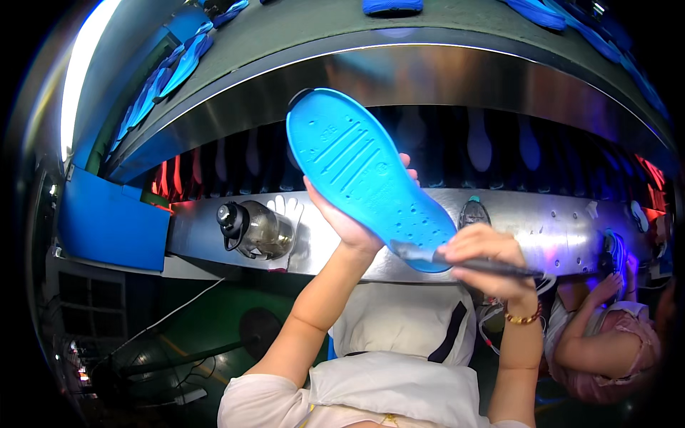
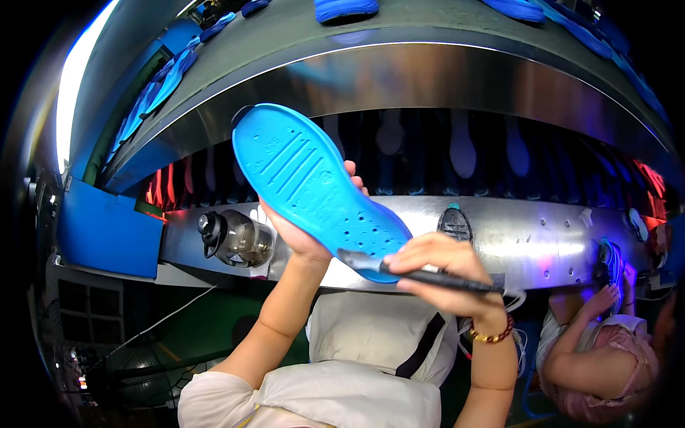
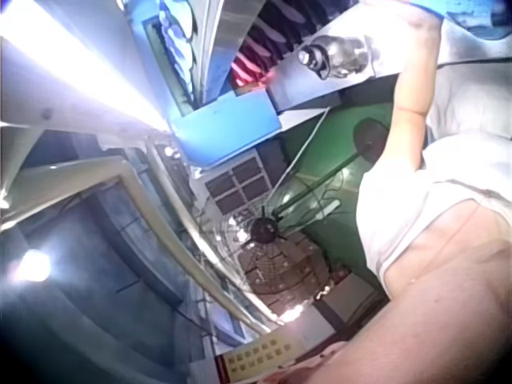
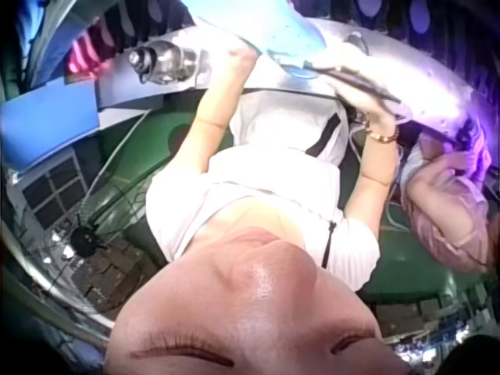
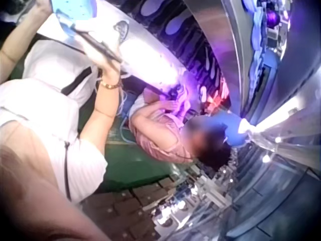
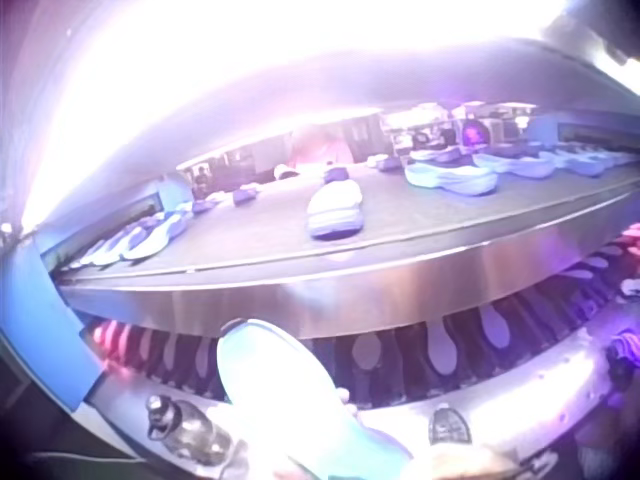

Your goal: The person applies adhesive across shoe insoles using a brush tool and places them onto a conveyor belt.

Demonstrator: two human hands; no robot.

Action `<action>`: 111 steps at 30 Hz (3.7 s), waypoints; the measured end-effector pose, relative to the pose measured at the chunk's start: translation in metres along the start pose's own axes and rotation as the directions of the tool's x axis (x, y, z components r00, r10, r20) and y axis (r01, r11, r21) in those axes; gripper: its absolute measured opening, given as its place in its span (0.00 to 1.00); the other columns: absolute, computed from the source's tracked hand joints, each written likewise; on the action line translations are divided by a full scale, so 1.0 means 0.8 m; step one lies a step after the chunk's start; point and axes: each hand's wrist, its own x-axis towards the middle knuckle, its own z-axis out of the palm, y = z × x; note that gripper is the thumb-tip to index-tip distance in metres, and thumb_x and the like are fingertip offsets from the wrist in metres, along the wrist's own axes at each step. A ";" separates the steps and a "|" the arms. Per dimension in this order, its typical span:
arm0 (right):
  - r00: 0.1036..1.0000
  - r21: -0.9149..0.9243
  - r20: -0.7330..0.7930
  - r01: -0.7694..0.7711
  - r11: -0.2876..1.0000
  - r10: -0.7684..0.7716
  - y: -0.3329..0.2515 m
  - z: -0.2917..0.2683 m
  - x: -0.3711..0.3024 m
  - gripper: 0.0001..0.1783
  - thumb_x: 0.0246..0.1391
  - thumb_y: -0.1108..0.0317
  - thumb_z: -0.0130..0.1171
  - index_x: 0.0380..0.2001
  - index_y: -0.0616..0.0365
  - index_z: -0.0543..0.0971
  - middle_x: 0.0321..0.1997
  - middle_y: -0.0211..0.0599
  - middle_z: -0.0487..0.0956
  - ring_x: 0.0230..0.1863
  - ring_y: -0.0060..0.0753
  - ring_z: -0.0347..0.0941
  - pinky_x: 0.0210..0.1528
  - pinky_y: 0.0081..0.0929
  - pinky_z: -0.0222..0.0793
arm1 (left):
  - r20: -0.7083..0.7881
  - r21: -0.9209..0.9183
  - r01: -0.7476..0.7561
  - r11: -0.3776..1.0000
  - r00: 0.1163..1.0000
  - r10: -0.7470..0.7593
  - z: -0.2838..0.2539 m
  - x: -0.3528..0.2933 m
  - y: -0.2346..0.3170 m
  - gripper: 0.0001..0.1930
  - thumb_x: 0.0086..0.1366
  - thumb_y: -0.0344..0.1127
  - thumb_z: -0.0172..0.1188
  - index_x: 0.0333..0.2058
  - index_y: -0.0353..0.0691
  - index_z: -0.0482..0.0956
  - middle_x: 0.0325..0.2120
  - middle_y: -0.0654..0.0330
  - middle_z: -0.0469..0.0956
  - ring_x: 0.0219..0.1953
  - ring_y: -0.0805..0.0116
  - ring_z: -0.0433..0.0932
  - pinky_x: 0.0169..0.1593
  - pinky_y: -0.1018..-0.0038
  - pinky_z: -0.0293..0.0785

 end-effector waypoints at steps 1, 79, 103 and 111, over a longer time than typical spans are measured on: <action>0.999 -0.027 0.045 -0.006 1.000 0.007 -0.001 0.004 -0.006 0.15 0.36 0.79 0.67 0.33 0.59 0.82 0.38 0.40 0.81 0.42 0.36 0.76 0.48 0.29 0.70 | -0.015 0.005 -0.006 1.000 1.000 0.006 0.002 -0.001 0.005 0.50 0.53 0.77 0.28 0.58 0.36 0.60 0.49 0.43 0.70 0.44 0.47 0.75 0.49 0.53 0.71; 0.994 -0.086 0.097 0.068 0.994 -0.060 -0.041 0.036 0.007 0.09 0.37 0.76 0.63 0.28 0.60 0.80 0.31 0.40 0.81 0.36 0.36 0.78 0.39 0.28 0.71 | -0.307 -0.028 0.345 0.938 0.890 -0.336 -0.034 -0.048 0.003 0.42 0.60 0.72 0.29 0.59 0.40 0.58 0.51 0.50 0.68 0.53 0.56 0.69 0.55 0.56 0.68; 0.863 0.755 -0.409 0.138 0.641 0.296 -0.021 0.063 -0.011 0.15 0.46 0.75 0.61 0.39 0.67 0.74 0.43 0.56 0.77 0.47 0.46 0.73 0.55 0.39 0.66 | -0.007 0.312 0.002 0.950 1.000 0.000 0.113 -0.040 0.017 0.32 0.65 0.54 0.45 0.59 0.37 0.54 0.52 0.50 0.67 0.51 0.59 0.71 0.53 0.65 0.70; 0.889 0.365 -0.424 -0.007 0.931 0.173 -0.040 0.061 -0.010 0.12 0.41 0.81 0.61 0.35 0.68 0.78 0.39 0.53 0.79 0.42 0.42 0.76 0.47 0.32 0.71 | -0.131 0.241 0.096 0.966 0.989 -0.066 0.062 -0.039 0.025 0.31 0.64 0.51 0.46 0.57 0.32 0.59 0.50 0.47 0.70 0.49 0.57 0.73 0.53 0.62 0.70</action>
